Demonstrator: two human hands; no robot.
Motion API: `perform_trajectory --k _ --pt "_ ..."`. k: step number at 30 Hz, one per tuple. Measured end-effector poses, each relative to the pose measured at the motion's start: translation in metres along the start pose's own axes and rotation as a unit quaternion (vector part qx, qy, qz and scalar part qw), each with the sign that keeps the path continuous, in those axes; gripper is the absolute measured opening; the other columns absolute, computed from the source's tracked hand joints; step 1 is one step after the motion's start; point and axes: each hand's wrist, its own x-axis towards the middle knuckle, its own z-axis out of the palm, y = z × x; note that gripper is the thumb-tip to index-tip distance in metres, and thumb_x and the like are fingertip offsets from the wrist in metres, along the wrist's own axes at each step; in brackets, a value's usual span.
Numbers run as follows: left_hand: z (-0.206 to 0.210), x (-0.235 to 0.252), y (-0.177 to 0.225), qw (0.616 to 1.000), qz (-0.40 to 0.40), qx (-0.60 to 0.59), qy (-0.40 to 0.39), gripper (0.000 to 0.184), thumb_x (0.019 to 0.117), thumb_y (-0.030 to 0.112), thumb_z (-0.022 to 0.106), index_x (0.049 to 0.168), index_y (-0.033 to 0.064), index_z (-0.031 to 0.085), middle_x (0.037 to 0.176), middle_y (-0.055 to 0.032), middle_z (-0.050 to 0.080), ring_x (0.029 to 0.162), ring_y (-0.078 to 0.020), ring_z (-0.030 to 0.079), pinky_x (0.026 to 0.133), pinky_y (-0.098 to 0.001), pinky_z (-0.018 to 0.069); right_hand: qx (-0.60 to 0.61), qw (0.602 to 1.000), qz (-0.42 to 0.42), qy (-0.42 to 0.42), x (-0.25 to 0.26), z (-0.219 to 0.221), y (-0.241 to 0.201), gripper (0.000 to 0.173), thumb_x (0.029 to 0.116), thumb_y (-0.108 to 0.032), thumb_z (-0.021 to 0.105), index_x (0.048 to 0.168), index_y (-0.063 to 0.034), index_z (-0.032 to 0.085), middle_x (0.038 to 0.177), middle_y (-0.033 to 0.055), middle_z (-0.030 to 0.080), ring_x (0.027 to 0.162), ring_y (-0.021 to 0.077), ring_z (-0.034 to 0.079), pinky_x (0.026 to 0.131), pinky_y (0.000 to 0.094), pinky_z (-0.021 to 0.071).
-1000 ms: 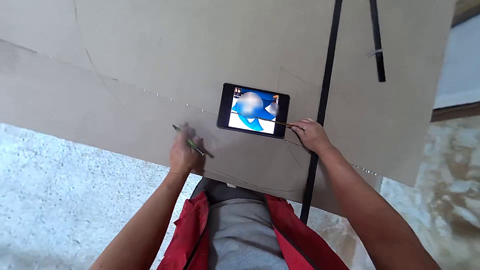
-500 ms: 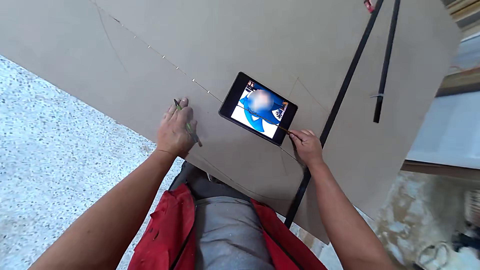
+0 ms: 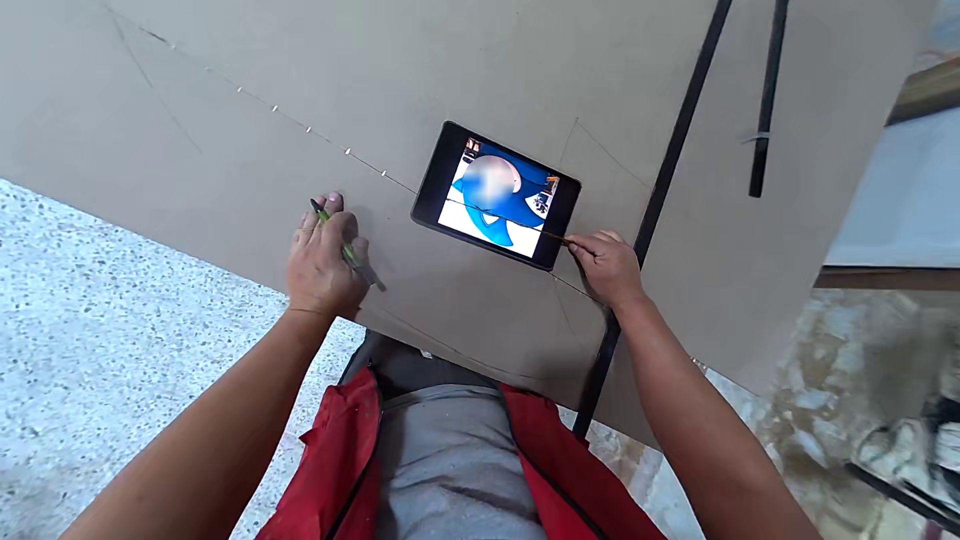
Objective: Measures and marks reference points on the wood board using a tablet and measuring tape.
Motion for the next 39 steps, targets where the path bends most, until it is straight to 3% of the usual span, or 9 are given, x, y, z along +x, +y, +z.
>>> perform_trajectory --k 8,22,39 --pt "-0.0013 0.0011 0.004 1.0 -0.012 0.003 -0.006 0.052 0.1066 0.044 0.039 0.138 0.0059 0.055 0.163 -0.0104 0.041 0.155 -0.0243 0.031 0.128 -0.043 0.0204 0.02 0.999 0.01 -0.028 0.0024 -0.0046 0.0001 0.024 0.1058 -0.028 0.057 0.116 -0.0229 0.078 0.113 -0.0034 0.076 0.115 0.0167 0.066 0.101 0.0395 0.0512" --pt "0.0005 0.001 0.0012 1.0 0.001 0.009 0.003 0.054 0.1071 0.045 0.039 0.142 0.0058 0.053 0.162 -0.0123 0.042 0.155 -0.0264 0.031 0.128 -0.0439 0.0205 -0.001 1.0 0.002 -0.004 0.0004 0.0011 0.0007 0.025 0.1065 -0.03 0.055 0.114 -0.0255 0.079 0.102 -0.0018 0.077 0.11 0.0186 0.067 0.096 0.0381 0.0519" --pt "0.0023 -0.0008 0.0001 1.0 -0.014 0.011 -0.005 0.056 0.1061 0.044 0.037 0.142 0.0047 0.053 0.162 -0.012 0.041 0.156 -0.0272 0.028 0.128 -0.0461 0.019 0.002 1.0 -0.013 0.007 0.0007 0.003 0.0028 0.025 0.1064 -0.029 0.055 0.114 -0.0237 0.079 0.104 -0.0012 0.077 0.113 0.0193 0.067 0.099 0.0388 0.0523"
